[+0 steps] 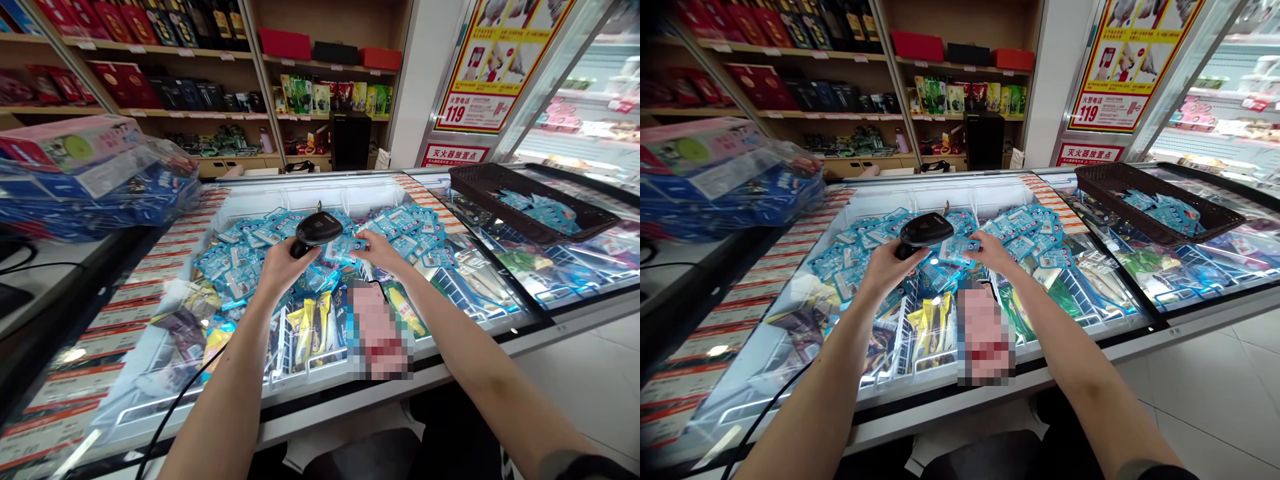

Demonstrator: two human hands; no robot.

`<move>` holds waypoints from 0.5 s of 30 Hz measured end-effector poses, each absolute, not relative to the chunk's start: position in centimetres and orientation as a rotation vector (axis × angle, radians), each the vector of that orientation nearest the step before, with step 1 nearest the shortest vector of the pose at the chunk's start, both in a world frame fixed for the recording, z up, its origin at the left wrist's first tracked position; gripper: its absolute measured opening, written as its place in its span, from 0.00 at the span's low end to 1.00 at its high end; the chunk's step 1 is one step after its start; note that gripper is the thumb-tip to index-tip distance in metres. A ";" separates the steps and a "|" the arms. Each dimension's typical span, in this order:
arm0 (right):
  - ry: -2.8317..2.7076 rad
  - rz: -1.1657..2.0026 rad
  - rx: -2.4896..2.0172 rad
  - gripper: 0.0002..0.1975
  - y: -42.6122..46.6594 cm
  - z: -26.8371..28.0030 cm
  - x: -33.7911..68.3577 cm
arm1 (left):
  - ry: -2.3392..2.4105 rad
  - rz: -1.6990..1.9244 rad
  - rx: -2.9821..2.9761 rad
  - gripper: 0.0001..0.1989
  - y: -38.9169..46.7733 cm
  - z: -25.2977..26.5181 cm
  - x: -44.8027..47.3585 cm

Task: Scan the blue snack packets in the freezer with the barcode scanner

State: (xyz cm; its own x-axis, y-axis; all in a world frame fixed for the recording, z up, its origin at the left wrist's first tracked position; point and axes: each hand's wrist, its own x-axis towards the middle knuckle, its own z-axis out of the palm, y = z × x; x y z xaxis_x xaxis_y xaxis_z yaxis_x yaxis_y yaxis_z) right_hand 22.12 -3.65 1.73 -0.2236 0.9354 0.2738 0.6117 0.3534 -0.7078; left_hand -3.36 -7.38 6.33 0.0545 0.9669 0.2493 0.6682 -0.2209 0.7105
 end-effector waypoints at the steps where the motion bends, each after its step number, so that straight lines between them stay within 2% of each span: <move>1: -1.880 0.645 -1.344 0.21 -3.7 1.8 22.4 | 1.631 0.995 1.934 0.22 -7.4 6.4 -3.4; 7: -1.597 0.995 -1.294 0.27 -3.9 1.8 23.4 | 1.606 0.969 1.962 0.22 -7.4 6.5 -3.6; 11: -1.524 0.991 -1.206 0.19 -3.7 1.9 23.0 | 1.597 0.977 1.930 0.23 -7.3 6.4 -3.4; 15: -1.353 1.000 -1.186 0.15 -3.7 2.0 22.6 | 1.544 0.941 1.904 0.23 -7.5 6.7 -3.2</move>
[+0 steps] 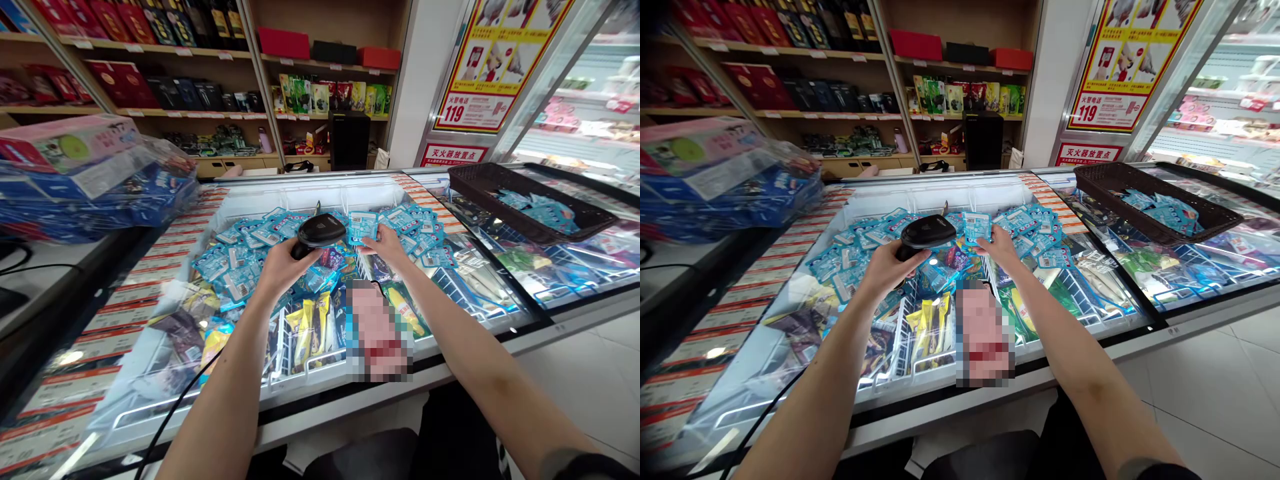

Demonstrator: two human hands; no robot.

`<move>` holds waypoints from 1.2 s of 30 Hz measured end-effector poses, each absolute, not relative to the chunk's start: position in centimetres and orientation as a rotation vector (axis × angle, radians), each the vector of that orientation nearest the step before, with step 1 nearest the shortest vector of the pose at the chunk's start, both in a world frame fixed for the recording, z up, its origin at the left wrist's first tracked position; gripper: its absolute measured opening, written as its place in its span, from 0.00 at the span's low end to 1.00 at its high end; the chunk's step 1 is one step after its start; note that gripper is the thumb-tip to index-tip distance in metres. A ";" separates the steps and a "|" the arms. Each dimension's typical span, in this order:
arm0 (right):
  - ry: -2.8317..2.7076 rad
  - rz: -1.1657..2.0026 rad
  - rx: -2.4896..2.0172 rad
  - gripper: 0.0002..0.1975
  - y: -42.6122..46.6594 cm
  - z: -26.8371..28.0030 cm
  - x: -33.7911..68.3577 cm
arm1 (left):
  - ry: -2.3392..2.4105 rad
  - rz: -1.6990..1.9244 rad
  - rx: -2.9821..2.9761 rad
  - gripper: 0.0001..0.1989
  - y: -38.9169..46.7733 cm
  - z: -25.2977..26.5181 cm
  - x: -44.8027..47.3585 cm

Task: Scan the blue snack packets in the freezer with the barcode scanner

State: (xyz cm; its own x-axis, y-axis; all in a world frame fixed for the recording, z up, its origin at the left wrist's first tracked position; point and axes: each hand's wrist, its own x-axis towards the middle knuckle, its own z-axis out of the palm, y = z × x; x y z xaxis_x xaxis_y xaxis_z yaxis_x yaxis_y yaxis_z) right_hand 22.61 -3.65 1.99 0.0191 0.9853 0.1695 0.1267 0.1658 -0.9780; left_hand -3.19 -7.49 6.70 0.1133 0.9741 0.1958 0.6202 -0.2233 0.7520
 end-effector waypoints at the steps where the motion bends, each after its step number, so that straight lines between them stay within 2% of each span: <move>1: -1.318 0.994 -1.192 0.15 -3.7 2.0 22.6 | 1.524 0.924 1.899 0.23 -7.6 6.8 -3.1; 4: -1.309 0.932 -1.220 0.15 -3.7 2.3 22.5 | 1.466 0.878 1.866 0.22 -8.0 7.2 -2.9; 9: -1.436 0.616 -1.359 0.14 -3.8 2.6 22.6 | 1.374 0.895 1.789 0.20 -8.6 7.6 -2.3; 15: -1.428 0.727 -1.295 0.15 -3.5 2.1 22.6 | 1.334 0.878 1.786 0.20 -8.6 7.5 -2.1; 27: -1.469 0.707 -1.312 0.15 -3.3 1.4 22.6 | 1.331 0.873 1.778 0.20 -8.6 7.5 -2.1; 32: -1.450 0.417 -1.473 0.14 -3.0 1.8 23.7 | 1.346 0.905 1.805 0.20 -8.3 7.0 -2.3; 36: -1.379 0.127 -1.679 0.22 -2.5 1.5 25.7 | 1.379 0.937 1.813 0.21 -8.1 6.8 -2.5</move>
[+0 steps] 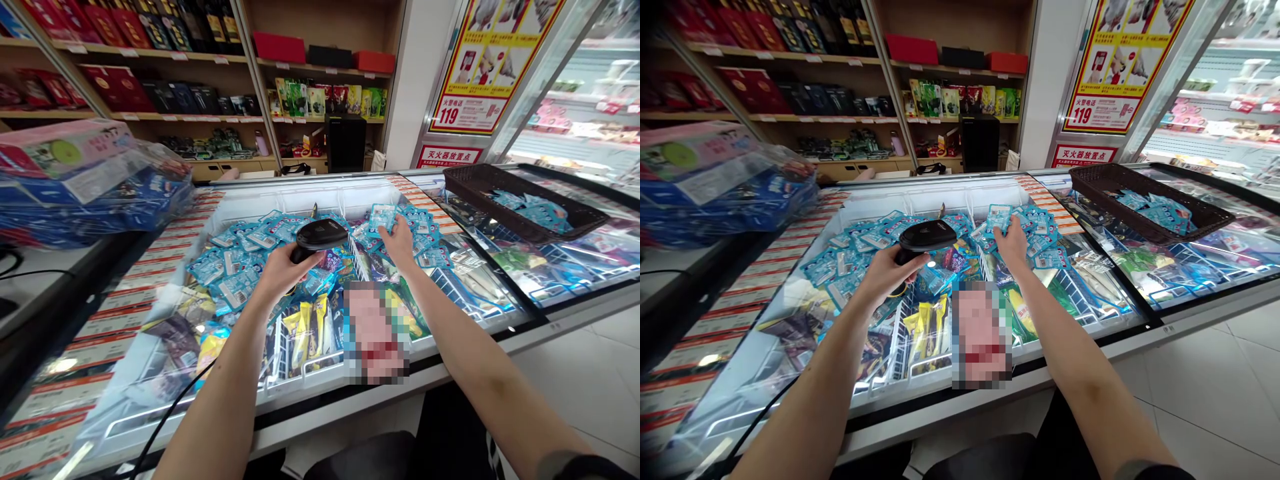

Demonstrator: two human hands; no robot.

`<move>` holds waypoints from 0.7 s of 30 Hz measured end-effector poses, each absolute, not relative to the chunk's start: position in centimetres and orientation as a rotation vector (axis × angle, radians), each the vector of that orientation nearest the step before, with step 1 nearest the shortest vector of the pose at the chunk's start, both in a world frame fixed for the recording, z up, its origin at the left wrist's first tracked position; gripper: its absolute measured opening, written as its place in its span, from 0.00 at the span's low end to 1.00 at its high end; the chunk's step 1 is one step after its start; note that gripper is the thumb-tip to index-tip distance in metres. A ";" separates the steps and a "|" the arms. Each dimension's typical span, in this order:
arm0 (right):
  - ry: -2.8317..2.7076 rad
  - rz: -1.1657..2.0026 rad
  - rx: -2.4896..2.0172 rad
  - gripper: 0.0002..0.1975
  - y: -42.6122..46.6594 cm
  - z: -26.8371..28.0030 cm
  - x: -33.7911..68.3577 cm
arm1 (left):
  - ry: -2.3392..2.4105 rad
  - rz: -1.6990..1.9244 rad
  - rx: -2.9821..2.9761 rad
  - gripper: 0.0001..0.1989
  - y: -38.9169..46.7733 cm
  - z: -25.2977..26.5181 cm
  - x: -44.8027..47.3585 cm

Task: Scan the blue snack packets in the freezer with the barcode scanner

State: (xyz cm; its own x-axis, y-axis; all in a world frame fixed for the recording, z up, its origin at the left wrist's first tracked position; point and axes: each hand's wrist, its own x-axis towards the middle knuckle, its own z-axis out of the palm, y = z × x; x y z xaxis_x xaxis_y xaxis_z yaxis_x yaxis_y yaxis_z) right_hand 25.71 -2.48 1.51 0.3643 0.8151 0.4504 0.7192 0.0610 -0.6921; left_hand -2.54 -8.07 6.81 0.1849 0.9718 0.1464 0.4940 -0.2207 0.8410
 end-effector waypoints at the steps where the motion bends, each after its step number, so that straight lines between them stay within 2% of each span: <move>1: -1.371 0.087 -1.714 0.24 -2.4 1.4 26.2 | 1.381 0.945 1.809 0.21 -8.0 6.8 -2.6; 8: -1.369 -0.059 -1.842 0.26 -2.3 1.2 28.1 | 1.417 1.012 1.720 0.22 -7.7 6.5 -3.2; 13: -1.446 -0.306 -1.940 0.25 -3.3 1.7 27.5 | 1.465 0.987 1.716 0.23 -7.6 6.5 -3.4; 21: -1.823 -0.372 -1.788 0.16 -3.8 1.4 25.5 | 1.553 1.048 1.738 0.22 -7.4 6.4 -3.7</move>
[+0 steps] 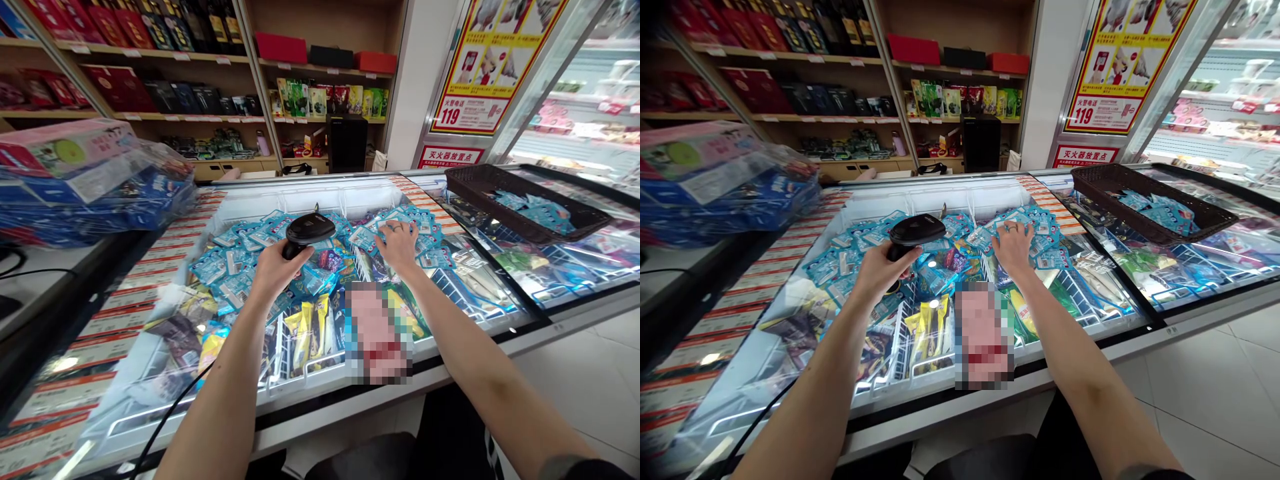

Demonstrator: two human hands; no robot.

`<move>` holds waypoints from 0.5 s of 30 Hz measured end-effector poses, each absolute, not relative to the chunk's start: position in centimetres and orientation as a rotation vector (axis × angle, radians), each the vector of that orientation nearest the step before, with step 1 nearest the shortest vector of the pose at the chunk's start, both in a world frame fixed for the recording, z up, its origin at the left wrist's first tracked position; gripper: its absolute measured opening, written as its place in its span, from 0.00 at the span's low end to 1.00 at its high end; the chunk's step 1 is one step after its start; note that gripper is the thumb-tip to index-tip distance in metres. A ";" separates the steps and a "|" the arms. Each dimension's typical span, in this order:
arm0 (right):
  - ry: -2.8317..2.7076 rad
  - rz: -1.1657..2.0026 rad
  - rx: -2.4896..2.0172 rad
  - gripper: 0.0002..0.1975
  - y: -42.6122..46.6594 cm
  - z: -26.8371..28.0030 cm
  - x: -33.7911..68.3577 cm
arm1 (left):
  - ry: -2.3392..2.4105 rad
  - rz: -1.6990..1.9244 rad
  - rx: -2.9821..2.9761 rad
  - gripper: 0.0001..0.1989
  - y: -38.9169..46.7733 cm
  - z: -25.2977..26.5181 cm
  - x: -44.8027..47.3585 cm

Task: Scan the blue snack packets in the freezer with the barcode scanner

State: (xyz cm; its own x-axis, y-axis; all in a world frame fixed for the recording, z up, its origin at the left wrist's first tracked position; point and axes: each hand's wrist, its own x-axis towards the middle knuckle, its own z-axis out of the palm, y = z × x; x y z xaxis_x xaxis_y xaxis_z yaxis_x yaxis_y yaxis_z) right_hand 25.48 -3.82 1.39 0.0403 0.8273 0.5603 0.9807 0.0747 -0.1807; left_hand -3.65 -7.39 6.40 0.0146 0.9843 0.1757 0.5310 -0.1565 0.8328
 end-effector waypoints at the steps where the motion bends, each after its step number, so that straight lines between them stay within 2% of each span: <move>1: -1.815 -0.365 -1.793 0.16 -3.8 1.3 25.4 | 1.569 1.057 1.743 0.22 -7.4 6.4 -3.7; 5: -1.798 -0.327 -1.746 0.16 -3.6 1.8 24.8 | 1.647 1.068 1.751 0.23 -7.2 6.4 -3.7; 9: -2.009 -0.226 -1.595 0.19 -2.6 3.0 22.4 | 1.705 1.078 1.762 0.23 -7.0 6.4 -4.0; 15: -2.223 -0.190 -1.670 0.30 -0.2 2.6 19.1 | 1.691 1.117 1.756 0.22 -6.9 6.5 -4.6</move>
State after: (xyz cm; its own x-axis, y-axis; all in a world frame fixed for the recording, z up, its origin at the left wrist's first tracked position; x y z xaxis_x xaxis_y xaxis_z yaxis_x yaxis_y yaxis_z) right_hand 19.14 -0.24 2.58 -0.2420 0.9026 0.3561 0.9499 0.2952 -0.1026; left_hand -4.55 -6.91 6.49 -0.0831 0.9680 0.2369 0.5982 -0.1416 0.7887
